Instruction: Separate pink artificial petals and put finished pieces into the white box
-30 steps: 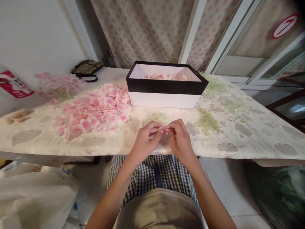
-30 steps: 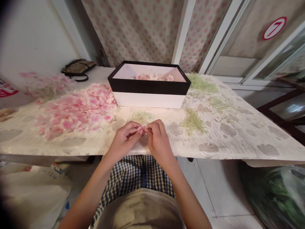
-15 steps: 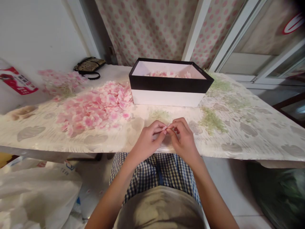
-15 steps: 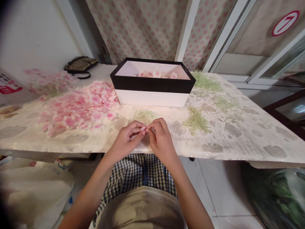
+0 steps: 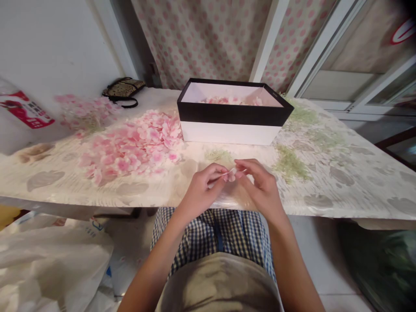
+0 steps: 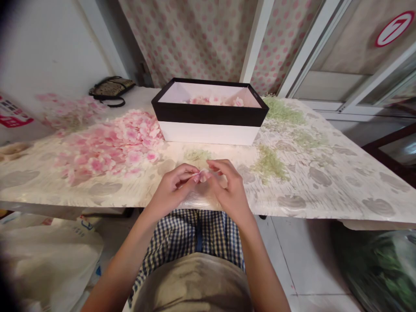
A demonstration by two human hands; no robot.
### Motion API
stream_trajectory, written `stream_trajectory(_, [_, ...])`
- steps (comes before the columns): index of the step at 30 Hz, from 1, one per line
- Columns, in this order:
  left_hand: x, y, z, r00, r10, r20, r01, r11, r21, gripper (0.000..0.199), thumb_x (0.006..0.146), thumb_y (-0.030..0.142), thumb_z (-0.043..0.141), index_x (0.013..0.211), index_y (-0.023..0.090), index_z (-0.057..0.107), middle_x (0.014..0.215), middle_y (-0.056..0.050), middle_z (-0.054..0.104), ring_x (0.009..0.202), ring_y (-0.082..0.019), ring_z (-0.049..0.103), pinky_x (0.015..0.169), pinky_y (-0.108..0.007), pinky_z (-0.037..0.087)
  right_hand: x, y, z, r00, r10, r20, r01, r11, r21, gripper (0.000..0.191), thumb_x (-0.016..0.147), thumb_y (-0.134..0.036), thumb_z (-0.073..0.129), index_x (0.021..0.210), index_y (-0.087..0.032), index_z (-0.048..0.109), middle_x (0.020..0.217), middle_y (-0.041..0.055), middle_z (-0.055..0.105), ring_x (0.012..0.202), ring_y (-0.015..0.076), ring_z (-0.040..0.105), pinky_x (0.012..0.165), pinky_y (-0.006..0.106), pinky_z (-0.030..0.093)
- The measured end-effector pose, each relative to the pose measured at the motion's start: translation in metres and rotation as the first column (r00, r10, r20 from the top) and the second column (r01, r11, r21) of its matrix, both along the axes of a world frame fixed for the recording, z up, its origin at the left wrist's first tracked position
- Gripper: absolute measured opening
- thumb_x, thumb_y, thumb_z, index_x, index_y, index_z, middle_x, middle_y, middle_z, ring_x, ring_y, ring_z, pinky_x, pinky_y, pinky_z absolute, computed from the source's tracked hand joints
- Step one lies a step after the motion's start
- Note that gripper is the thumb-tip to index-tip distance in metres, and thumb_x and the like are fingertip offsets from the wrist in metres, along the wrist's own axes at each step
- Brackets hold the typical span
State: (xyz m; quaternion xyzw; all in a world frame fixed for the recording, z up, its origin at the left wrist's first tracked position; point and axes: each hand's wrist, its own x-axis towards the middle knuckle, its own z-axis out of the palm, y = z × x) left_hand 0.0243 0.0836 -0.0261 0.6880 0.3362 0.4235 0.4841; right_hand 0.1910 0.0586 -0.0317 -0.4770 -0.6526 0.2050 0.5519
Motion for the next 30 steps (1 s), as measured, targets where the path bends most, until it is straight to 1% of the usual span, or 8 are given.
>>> stream_trajectory(2, [-0.0008, -0.0009, 0.001, 1.0, -0.024, -0.009, 0.024, 1.0, 0.009, 0.007, 0.093, 0.027, 0.056, 0.096, 0.022, 0.058, 0.095, -0.002, 0.071, 0.092, -0.016, 0.069, 0.081, -0.026, 0.054, -0.0001, 0.0007, 0.0016, 0.98, 0.184, -0.076, -0.191, 0.977, -0.091, 0.012, 0.089, -0.03, 0.061, 0.098, -0.025, 0.066, 0.097, 0.0033, 0.062, 0.09, 0.0192, 0.06, 0.079, 0.035, 0.049])
stream_trajectory(4, [-0.0011, -0.0019, 0.0013, 0.999, -0.034, -0.016, 0.034, 0.999, 0.002, 0.006, 0.093, 0.027, 0.055, 0.096, 0.022, 0.056, 0.093, -0.002, 0.071, 0.092, -0.015, 0.069, 0.081, -0.025, 0.054, 0.0003, 0.0018, 0.0008, 0.963, 0.23, -0.141, -0.25, 0.958, -0.142, 0.007, 0.087, -0.029, 0.064, 0.089, -0.023, 0.066, 0.092, 0.0025, 0.062, 0.087, 0.0182, 0.06, 0.076, 0.032, 0.049])
stream_trajectory(11, [-0.0003, -0.0039, 0.0013, 0.997, -0.07, -0.024, 0.07, 0.998, 0.001, 0.005, 0.092, 0.026, 0.055, 0.093, 0.021, 0.053, 0.084, -0.001, 0.07, 0.084, -0.015, 0.069, 0.075, -0.025, 0.054, 0.0031, 0.0011, -0.0028, 0.945, 0.244, -0.215, -0.272, 0.956, -0.109, 0.004, 0.083, -0.026, 0.07, 0.084, -0.023, 0.068, 0.088, 0.0013, 0.062, 0.083, 0.0165, 0.059, 0.072, 0.03, 0.047])
stream_trajectory(19, [0.0014, -0.0037, 0.0025, 0.998, -0.069, 0.007, 0.069, 0.998, 0.001, 0.009, 0.092, 0.029, 0.057, 0.093, 0.02, 0.055, 0.095, -0.003, 0.068, 0.091, -0.016, 0.068, 0.078, -0.024, 0.055, 0.0032, 0.0016, -0.0037, 0.948, 0.208, -0.242, -0.258, 0.947, -0.194, 0.009, 0.085, -0.026, 0.067, 0.079, -0.02, 0.065, 0.079, -0.0002, 0.061, 0.075, 0.0145, 0.058, 0.067, 0.026, 0.045])
stream_trajectory(21, [0.002, -0.0035, 0.0022, 0.998, -0.068, 0.008, 0.068, 0.998, -0.005, 0.01, 0.092, 0.029, 0.057, 0.093, 0.02, 0.055, 0.092, -0.002, 0.069, 0.09, -0.015, 0.069, 0.079, -0.024, 0.055, 0.0032, 0.0015, -0.0038, 0.948, 0.21, -0.238, -0.259, 0.945, -0.198, 0.009, 0.085, -0.026, 0.068, 0.079, -0.02, 0.064, 0.079, -0.0006, 0.061, 0.075, 0.014, 0.058, 0.067, 0.026, 0.045])
stream_trajectory(24, [0.0025, -0.0032, 0.0015, 0.999, -0.046, 0.0, 0.046, 0.999, -0.001, 0.01, 0.093, 0.029, 0.056, 0.091, 0.019, 0.055, 0.088, -0.002, 0.071, 0.088, -0.014, 0.069, 0.08, -0.024, 0.055, 0.0031, 0.0002, -0.0031, 0.952, 0.205, -0.228, -0.255, 0.942, -0.218, 0.007, 0.086, -0.027, 0.068, 0.088, -0.022, 0.066, 0.086, 0.0001, 0.063, 0.081, 0.0149, 0.06, 0.072, 0.026, 0.046])
stream_trajectory(27, [0.003, -0.003, 0.0009, 0.999, -0.038, 0.009, 0.038, 0.999, 0.004, 0.009, 0.094, 0.027, 0.055, 0.091, 0.019, 0.055, 0.091, -0.002, 0.072, 0.088, -0.014, 0.069, 0.079, -0.024, 0.055, 0.0031, -0.0018, -0.0019, 0.96, 0.194, -0.203, -0.24, 0.942, -0.235, 0.018, 0.087, -0.03, 0.066, 0.105, -0.025, 0.064, 0.097, 0.0013, 0.065, 0.088, 0.016, 0.061, 0.078, 0.028, 0.048])
stream_trajectory(30, [0.0034, -0.0028, 0.0006, 0.999, -0.035, 0.012, 0.035, 0.999, -0.007, 0.008, 0.093, 0.027, 0.055, 0.091, 0.019, 0.055, 0.088, -0.002, 0.073, 0.085, -0.014, 0.07, 0.077, -0.023, 0.055, 0.0031, -0.0031, -0.002, 0.956, 0.236, -0.173, -0.27, 0.938, -0.215, 0.017, 0.088, -0.028, 0.066, 0.104, -0.024, 0.064, 0.099, 0.0015, 0.065, 0.091, 0.0165, 0.061, 0.079, 0.028, 0.048])
